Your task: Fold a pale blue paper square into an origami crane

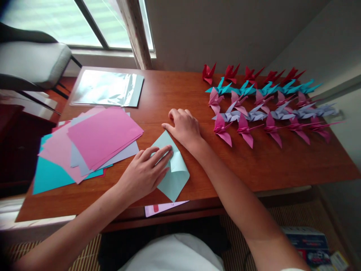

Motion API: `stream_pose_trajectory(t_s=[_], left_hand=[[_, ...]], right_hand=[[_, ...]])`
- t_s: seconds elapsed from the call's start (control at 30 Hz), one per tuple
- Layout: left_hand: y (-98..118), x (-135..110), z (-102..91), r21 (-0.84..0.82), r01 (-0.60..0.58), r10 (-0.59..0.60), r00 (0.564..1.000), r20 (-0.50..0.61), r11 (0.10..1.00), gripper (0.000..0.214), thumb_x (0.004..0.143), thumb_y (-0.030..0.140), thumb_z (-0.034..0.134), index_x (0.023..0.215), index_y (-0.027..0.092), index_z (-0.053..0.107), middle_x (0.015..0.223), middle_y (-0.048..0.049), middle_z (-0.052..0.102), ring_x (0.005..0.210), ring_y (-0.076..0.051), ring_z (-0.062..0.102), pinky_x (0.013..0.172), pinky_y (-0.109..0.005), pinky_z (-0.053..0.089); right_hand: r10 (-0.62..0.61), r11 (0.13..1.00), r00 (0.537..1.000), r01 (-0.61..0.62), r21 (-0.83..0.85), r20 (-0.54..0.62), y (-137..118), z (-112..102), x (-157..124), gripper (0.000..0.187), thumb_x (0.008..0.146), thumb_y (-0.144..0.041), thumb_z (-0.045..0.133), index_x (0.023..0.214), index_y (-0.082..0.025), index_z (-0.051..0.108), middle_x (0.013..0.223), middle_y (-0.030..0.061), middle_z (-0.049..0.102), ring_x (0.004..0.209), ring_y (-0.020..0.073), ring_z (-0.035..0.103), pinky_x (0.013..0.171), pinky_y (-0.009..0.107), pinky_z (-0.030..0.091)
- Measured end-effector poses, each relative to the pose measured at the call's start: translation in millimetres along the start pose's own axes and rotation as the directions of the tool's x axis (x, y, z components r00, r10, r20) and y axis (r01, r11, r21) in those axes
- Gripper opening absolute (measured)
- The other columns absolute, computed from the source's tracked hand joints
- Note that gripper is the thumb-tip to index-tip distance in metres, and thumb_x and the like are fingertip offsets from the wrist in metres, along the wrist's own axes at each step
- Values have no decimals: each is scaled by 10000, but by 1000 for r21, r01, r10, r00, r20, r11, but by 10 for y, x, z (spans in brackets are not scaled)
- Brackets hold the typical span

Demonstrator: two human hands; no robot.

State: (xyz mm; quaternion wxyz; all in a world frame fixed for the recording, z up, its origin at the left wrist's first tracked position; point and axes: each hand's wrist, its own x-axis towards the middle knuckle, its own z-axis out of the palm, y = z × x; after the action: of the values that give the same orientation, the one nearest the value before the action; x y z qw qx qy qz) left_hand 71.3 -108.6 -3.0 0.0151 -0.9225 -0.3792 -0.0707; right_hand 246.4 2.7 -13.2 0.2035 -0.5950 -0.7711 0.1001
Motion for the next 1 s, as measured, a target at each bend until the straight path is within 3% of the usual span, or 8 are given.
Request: stream_pose_trajectory(t_s=[0.17, 0.27, 0.37, 0.47, 0.57, 0.73, 0.87, 1.0], left_hand=[[-17, -12, 34, -110, 67, -68, 998, -7, 992, 397, 1011, 316, 467, 1322, 89, 564, 1453, -169, 546, 1193, -316, 521, 954, -453, 480], [-21, -19, 49, -131, 70, -71, 997, -7, 989, 337, 1005, 314, 471, 1226, 94, 601, 1392, -179, 573, 1162, -326, 529, 941, -463, 488], [-19, -23, 48, -119, 57, -59, 998, -13, 991, 321, 1001, 306, 472, 1210, 105, 610, 1369, -186, 580, 1151, -334, 534, 932, -473, 493], [-18, -24, 40, -118, 52, -55, 998, -19, 992, 327, 996, 295, 477, 1235, 109, 603, 1371, -188, 577, 1155, -337, 531, 930, -476, 495], [-22, -25, 37, -130, 53, -55, 998, -13, 990, 310, 999, 292, 471, 1217, 118, 607, 1383, -176, 575, 1155, -333, 533, 930, -474, 498], [-34, -31, 54, -136, 40, -44, 999, -23, 990, 290, 998, 282, 467, 1190, 119, 611, 1382, -175, 577, 1148, -333, 544, 924, -474, 505], [-38, -37, 70, -147, 43, -47, 999, -25, 988, 285, 992, 275, 466, 1184, 120, 608, 1376, -176, 578, 1150, -340, 541, 922, -484, 506], [-30, -31, 68, -160, 43, -49, 998, -33, 986, 282, 992, 272, 465, 1177, 116, 610, 1376, -175, 582, 1138, -338, 546, 907, -483, 513]], right_hand=[[-12, 997, 1000, 12, 77, 2, 9, -43, -27, 160, 940, -253, 619, 1093, -211, 636, 912, 54, 714, 889, 242, 640, 774, 349, 449], [-4, 981, 997, -10, 196, 71, 11, -271, -241, 280, 989, -373, 555, 1203, -204, 614, 930, 49, 729, 849, 229, 668, 765, 348, 480], [-48, 991, 996, 37, 125, 80, -94, -542, -548, 388, 976, -510, 544, 1199, -203, 623, 1043, 98, 728, 964, 287, 666, 816, 396, 490], [-107, 994, 993, 108, -22, 43, -252, -685, -809, 396, 970, -496, 554, 1229, -202, 614, 1160, 142, 702, 1055, 334, 625, 877, 453, 473], [-192, 966, 976, 207, -155, 102, -296, -662, -917, 306, 961, -367, 598, 1215, -199, 623, 1209, 146, 677, 1105, 348, 582, 889, 467, 455], [-106, 949, 993, 119, -291, 60, -65, -500, -870, 270, 953, -292, 614, 1200, -183, 628, 1122, 146, 682, 1032, 322, 574, 846, 438, 439], [-105, 949, 993, 114, -294, 46, 58, -403, -849, 287, 960, -250, 605, 1229, -152, 623, 1115, 122, 670, 1029, 285, 563, 854, 395, 441], [-195, 949, 981, 193, -251, 14, 22, -346, -851, 264, 975, -150, 534, 1214, -170, 644, 1111, 107, 660, 1026, 264, 539, 865, 374, 433]])
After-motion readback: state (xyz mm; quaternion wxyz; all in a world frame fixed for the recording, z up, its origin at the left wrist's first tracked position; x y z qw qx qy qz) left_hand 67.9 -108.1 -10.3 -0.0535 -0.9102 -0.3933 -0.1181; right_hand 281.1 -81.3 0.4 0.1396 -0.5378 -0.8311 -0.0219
